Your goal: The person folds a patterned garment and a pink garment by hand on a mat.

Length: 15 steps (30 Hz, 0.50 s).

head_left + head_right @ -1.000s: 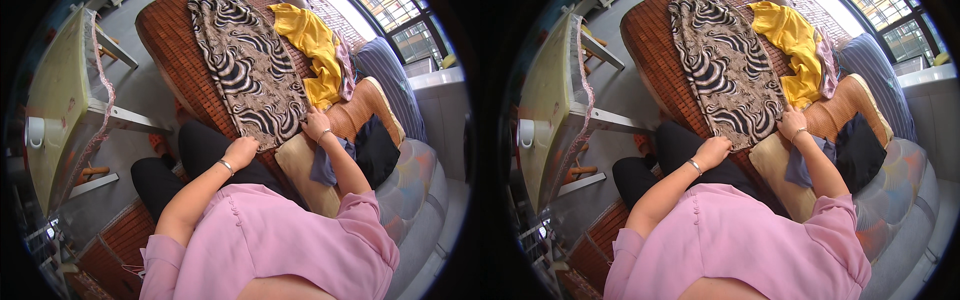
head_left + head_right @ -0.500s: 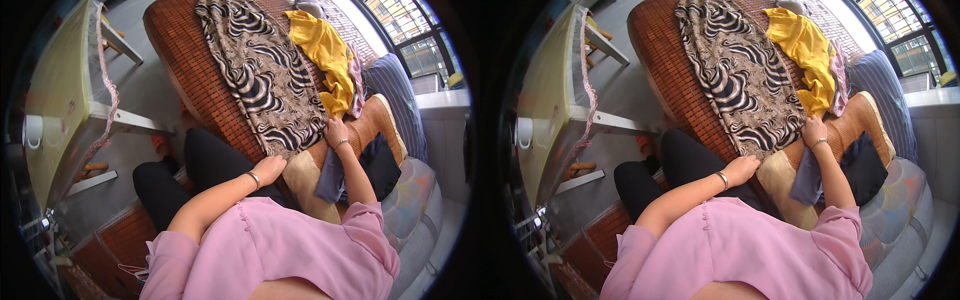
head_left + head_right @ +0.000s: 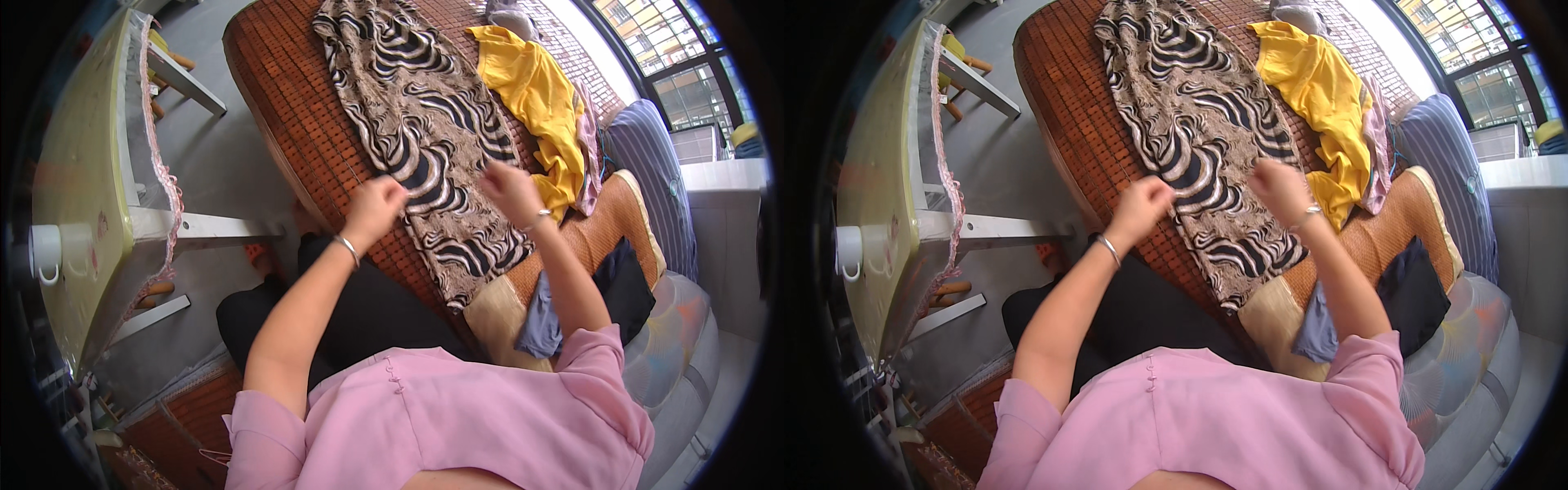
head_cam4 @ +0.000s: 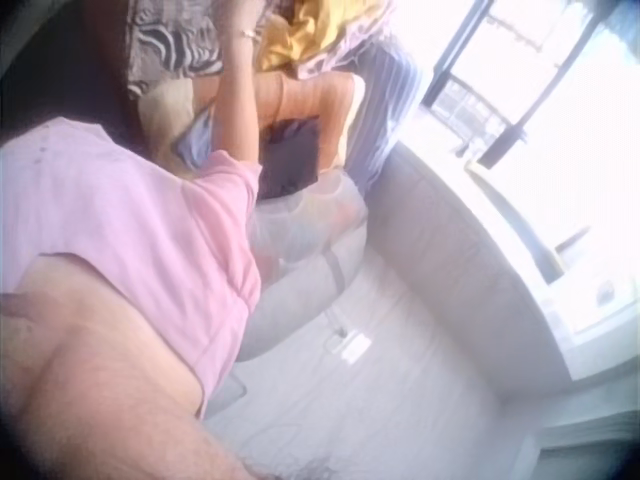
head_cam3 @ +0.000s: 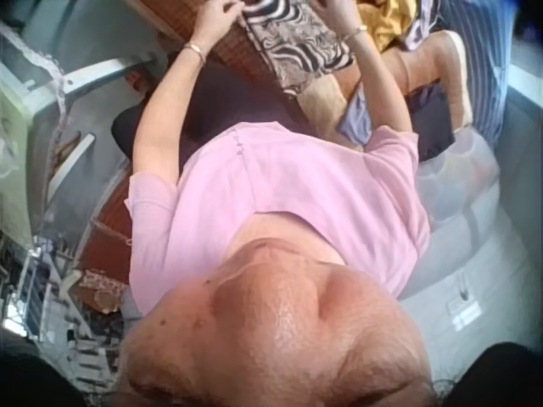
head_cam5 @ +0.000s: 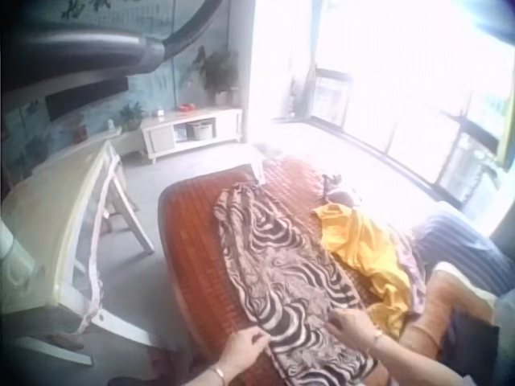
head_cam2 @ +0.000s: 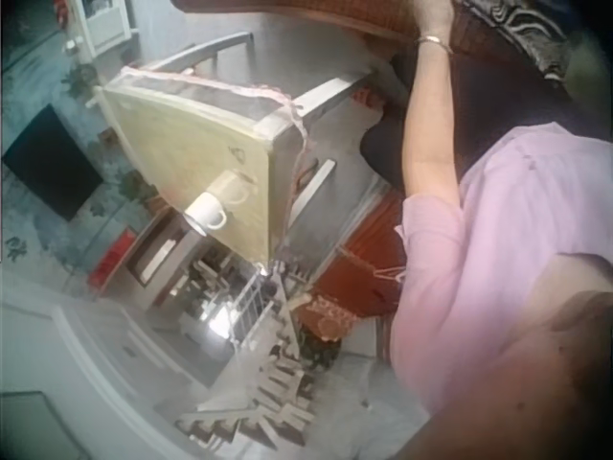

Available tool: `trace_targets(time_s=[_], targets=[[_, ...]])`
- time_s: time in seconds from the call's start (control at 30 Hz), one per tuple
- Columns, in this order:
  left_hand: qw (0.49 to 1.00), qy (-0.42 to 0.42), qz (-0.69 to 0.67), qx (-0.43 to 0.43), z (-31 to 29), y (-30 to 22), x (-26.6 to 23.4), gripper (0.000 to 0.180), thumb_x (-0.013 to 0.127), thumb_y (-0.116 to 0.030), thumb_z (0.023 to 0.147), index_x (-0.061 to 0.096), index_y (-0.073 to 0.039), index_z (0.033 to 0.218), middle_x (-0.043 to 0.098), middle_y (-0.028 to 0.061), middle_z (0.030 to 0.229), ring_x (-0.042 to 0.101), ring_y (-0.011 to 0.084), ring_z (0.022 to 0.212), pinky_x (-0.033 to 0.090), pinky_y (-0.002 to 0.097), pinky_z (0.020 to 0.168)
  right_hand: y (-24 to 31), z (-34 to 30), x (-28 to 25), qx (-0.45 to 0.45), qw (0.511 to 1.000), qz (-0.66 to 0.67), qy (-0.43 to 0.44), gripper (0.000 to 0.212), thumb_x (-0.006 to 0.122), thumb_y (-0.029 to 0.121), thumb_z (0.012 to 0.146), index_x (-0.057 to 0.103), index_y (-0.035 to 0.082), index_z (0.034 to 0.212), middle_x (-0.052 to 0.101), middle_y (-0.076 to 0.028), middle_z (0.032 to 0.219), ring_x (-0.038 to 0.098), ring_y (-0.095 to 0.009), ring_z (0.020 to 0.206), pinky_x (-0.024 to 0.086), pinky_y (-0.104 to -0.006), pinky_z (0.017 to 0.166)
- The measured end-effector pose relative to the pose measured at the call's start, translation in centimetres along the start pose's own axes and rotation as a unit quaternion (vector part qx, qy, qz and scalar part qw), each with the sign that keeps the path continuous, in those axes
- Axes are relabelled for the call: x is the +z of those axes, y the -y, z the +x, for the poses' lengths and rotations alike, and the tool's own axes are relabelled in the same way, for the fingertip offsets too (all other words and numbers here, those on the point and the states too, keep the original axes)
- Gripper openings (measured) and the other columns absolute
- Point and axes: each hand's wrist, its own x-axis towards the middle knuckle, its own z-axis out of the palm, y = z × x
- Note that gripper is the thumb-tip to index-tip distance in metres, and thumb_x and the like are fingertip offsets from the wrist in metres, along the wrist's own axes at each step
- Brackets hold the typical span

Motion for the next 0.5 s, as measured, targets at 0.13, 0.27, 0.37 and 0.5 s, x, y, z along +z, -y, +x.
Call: trace_targets(time_s=[0.13,0.27,0.37,0.5], targets=[[0.991,-0.123,-0.025,-0.038,7.3,1.6,-4.1,0.017,0.062,-0.019,0.084,0.067,-0.003,0.083,0.068,0.0082,0.071,0.064,0.0181,0.062,0.049,0.0305,0.061,6.1,5.9,7.0,-0.145,0.987,0.041,-0.052,0.021,0.057,0.024,0.087,0.056,0.005,0.077,0.063,-0.014,0.078,0.062,-0.032,0.071,0.049,-0.0412,0.064],[0.983,-0.185,0.012,-0.012,12.8,3.3,-6.1,0.019,0.064,-0.022,0.084,0.067,-0.002,0.085,0.068,0.0096,0.073,0.065,0.02,0.065,0.05,0.0321,0.063,9.6,9.1,10.8,-0.102,0.99,-0.016,-0.092,0.026,0.052,0.029,0.089,0.054,0.005,0.082,0.063,-0.016,0.078,0.063,-0.034,0.071,0.05,-0.0449,0.062],[0.974,-0.219,0.035,-0.053,16.0,3.7,-6.8,0.023,0.066,-0.024,0.082,0.066,-0.002,0.085,0.068,0.0109,0.073,0.065,0.0224,0.066,0.051,0.0341,0.064,10.8,9.5,11.4,-0.054,0.994,-0.044,-0.088,0.027,0.056,0.032,0.087,0.052,0.006,0.089,0.062,-0.016,0.081,0.063,-0.035,0.07,0.051,-0.0452,0.06],[0.97,-0.216,0.07,-0.083,18.8,2.4,-6.1,0.023,0.069,-0.025,0.079,0.064,-0.003,0.082,0.067,0.0095,0.071,0.065,0.0257,0.066,0.051,0.0355,0.064,9.8,10.2,12.4,-0.055,0.992,-0.047,-0.099,0.024,0.056,0.03,0.087,0.051,0.006,0.085,0.06,-0.012,0.077,0.062,-0.033,0.065,0.05,-0.0428,0.057]])
